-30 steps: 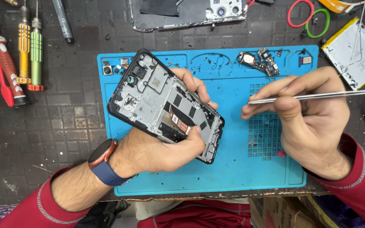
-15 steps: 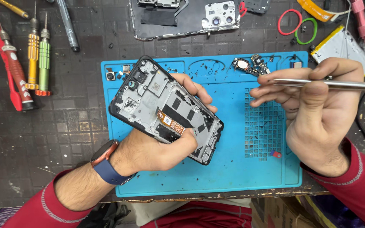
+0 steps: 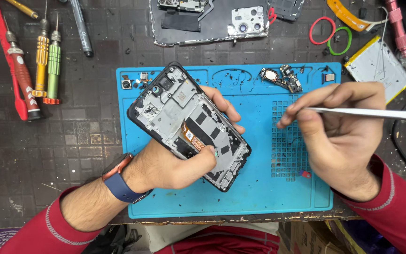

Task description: The person works on a disassembled smartphone on a blue silicone mat, using a screwdriver and tweezers to remove screws and pry out broken glass and debris from the phone frame. They rotate the phone to reach different edges and clear fragments from the housing.

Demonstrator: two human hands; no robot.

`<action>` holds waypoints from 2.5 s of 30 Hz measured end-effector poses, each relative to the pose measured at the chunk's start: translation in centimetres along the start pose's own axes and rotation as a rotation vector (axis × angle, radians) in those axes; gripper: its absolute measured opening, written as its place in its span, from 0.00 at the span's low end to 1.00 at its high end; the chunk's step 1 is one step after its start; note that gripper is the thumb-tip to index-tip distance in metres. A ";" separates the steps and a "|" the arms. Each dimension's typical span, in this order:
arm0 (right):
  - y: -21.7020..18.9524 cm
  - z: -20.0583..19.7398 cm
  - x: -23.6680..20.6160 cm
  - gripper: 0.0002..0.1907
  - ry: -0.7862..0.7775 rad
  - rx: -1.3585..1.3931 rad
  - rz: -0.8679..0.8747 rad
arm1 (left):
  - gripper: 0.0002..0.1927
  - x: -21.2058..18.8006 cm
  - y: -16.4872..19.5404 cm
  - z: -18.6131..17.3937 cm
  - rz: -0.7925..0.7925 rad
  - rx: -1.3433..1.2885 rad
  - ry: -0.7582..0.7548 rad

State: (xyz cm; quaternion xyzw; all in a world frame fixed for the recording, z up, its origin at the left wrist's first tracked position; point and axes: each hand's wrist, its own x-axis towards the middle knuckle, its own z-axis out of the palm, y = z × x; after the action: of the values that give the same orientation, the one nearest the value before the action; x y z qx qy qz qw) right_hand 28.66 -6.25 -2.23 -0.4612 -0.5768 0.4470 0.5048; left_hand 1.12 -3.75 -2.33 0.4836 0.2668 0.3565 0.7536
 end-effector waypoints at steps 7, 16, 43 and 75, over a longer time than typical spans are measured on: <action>-0.2 0.0 -0.1 0.19 0.004 -0.065 0.027 | 0.32 0.1 0.9 -0.2 -0.051 0.026 -0.056; 0.0 -0.6 -0.2 0.20 0.006 -0.066 0.020 | 0.30 0.0 0.8 -0.5 -0.025 0.019 -0.141; -0.7 0.3 -0.1 0.18 -0.151 -0.116 -0.222 | 0.29 0.9 1.4 -0.4 -0.121 0.033 -0.098; -1.5 0.0 0.0 0.21 -0.264 -0.128 -0.164 | 0.45 0.2 2.0 0.6 -0.059 0.405 -0.197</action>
State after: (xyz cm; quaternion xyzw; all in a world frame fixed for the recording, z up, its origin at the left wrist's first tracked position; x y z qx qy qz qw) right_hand 28.56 -6.53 -0.77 -0.3807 -0.7012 0.4235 0.4291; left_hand 1.15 -3.37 -0.21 0.6493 0.2721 0.2247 0.6737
